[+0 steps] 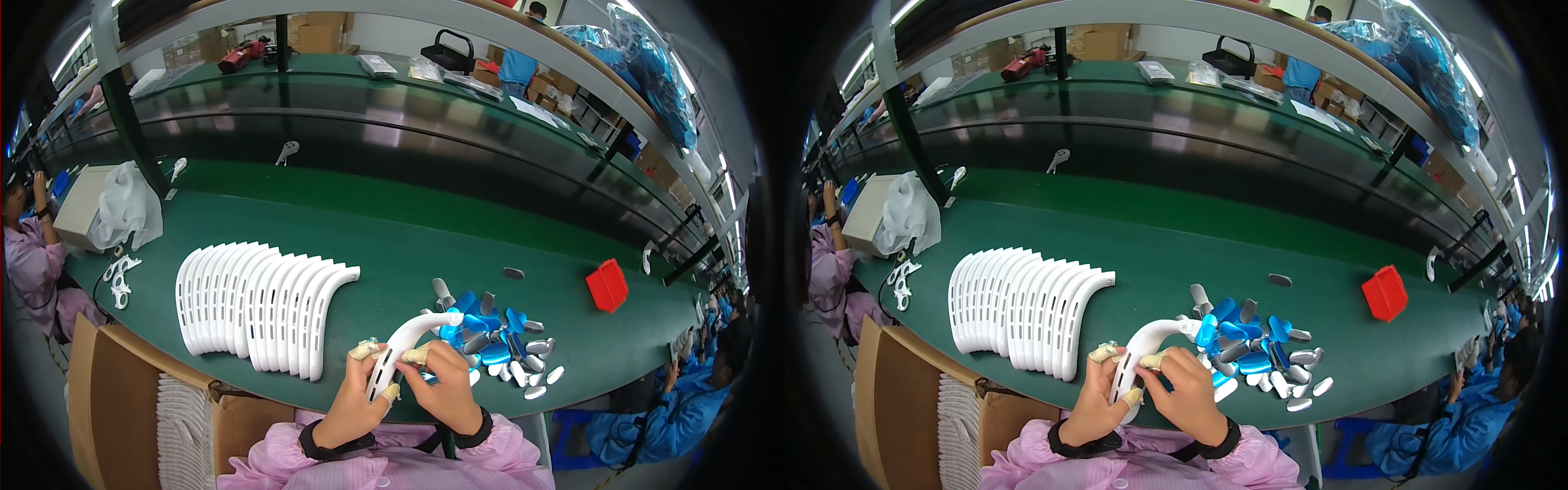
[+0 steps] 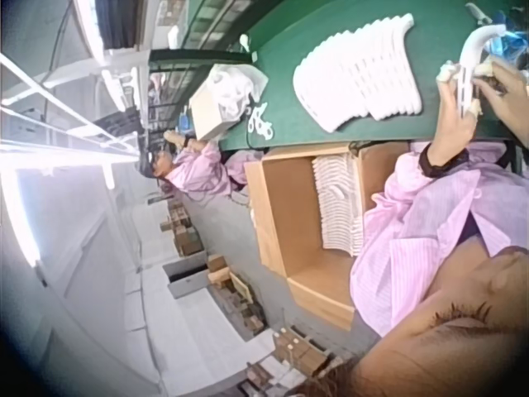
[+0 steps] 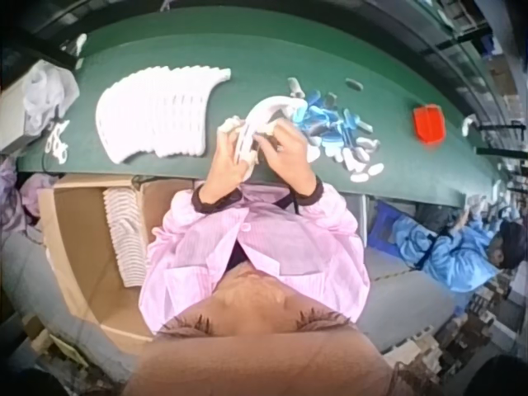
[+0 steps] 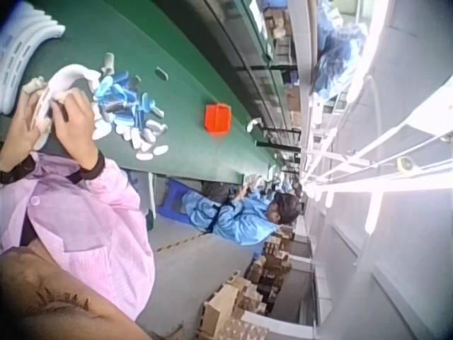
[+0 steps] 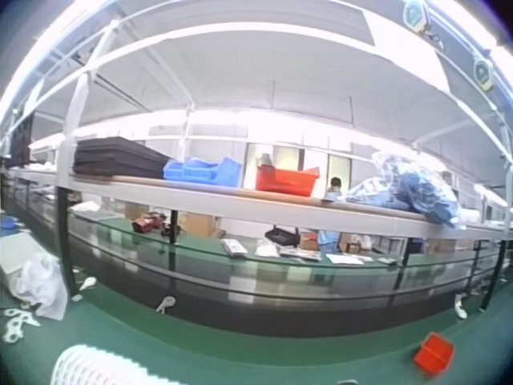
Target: Assembling small internal components into white plastic handheld device housings.
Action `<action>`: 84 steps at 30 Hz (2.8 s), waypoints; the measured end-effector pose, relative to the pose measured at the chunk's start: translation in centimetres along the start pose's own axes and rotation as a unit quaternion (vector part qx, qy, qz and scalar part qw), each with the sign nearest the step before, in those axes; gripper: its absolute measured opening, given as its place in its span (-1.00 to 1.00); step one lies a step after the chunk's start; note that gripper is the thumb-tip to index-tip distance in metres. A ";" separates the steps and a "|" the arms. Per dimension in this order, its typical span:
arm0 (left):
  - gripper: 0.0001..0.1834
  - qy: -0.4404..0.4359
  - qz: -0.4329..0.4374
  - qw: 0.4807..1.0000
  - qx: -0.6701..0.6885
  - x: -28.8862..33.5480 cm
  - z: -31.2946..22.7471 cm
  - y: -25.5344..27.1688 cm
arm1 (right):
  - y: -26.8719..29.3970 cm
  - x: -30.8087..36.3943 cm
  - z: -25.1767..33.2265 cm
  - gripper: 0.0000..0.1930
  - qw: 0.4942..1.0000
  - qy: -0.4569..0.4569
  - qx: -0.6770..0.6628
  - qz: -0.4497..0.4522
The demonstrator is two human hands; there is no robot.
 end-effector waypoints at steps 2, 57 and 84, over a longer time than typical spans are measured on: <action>-0.29 0.003 0.003 1.000 0.020 -0.2 -0.2 -0.1 | 0.0 0.2 -0.1 -0.87 1.000 0.001 -0.003 0.005; -0.49 0.020 0.037 0.999 -0.004 -0.8 -0.4 -0.2 | 0.3 -2.4 -2.1 -0.84 0.998 -0.051 -0.028 0.019; -0.69 0.098 0.005 0.992 0.075 0.4 -0.1 1.6 | -0.6 1.8 -4.8 -0.87 0.945 -0.197 -0.258 0.035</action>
Point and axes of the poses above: each hand's wrist, its own x-axis away from the middle knuckle, its own y-axis out of the back of the hand, z = x × y, the point moved 8 cm from there along -x, towards the middle knuckle, and after that the axes turned 15 degrees about x, right-handed, at the moved point
